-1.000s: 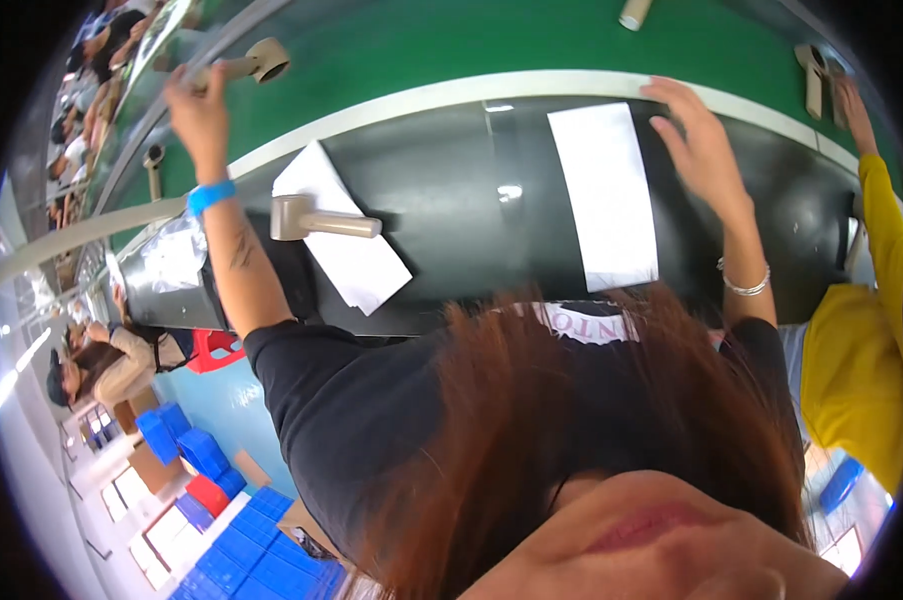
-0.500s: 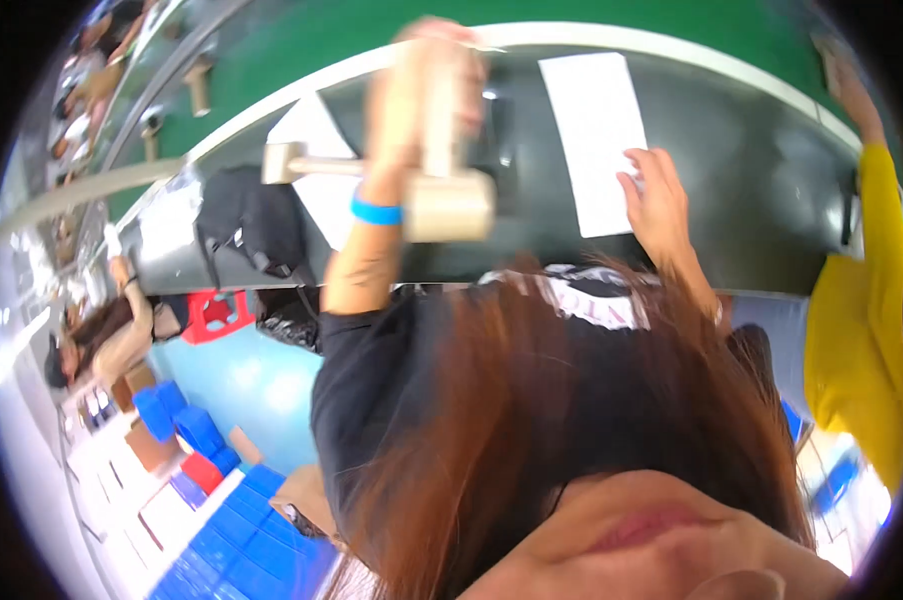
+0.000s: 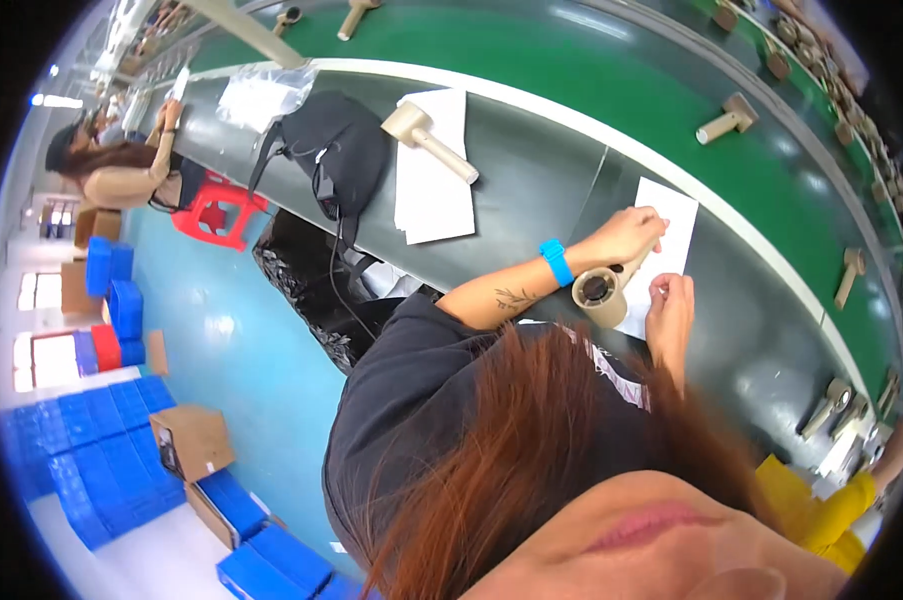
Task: The person assembles handheld fans by hand, applying stickers to the plastic base of each fan.
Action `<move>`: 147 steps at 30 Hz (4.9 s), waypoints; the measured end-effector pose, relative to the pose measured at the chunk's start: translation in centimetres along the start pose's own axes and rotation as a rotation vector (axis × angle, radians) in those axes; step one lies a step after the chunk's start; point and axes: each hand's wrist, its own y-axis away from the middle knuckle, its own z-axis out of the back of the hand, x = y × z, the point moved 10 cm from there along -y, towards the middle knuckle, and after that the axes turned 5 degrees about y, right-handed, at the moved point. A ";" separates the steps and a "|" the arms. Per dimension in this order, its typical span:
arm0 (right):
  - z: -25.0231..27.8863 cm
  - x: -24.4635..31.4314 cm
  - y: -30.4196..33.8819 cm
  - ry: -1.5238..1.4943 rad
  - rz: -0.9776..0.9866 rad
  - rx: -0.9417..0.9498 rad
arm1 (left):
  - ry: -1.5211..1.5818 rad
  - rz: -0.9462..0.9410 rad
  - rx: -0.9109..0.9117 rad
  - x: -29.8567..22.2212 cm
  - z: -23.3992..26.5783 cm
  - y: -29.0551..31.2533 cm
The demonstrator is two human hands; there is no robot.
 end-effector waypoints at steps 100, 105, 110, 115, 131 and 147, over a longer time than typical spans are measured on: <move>9.8 6.8 -2.6 -0.455 -0.069 -0.095 | 0.192 -0.201 0.130 -9.3 -1.2 6.5; 9.9 6.6 -2.4 -0.453 -0.069 -0.110 | 0.175 -0.208 0.139 -9.3 -1.2 6.6; 10.2 6.8 -2.1 -0.417 -0.026 -0.156 | 0.188 -0.206 0.137 -9.1 -1.3 6.7; 10.5 6.9 -2.0 -0.381 -0.015 -0.171 | 0.188 -0.208 0.141 -9.1 -1.4 6.7; 10.7 6.6 -3.8 -0.143 0.003 -0.156 | 0.206 -0.200 0.105 -9.8 -0.2 6.5; 4.3 -2.9 -3.8 -0.323 -0.114 -0.078 | -0.677 -0.329 -0.131 -12.1 -0.4 -10.1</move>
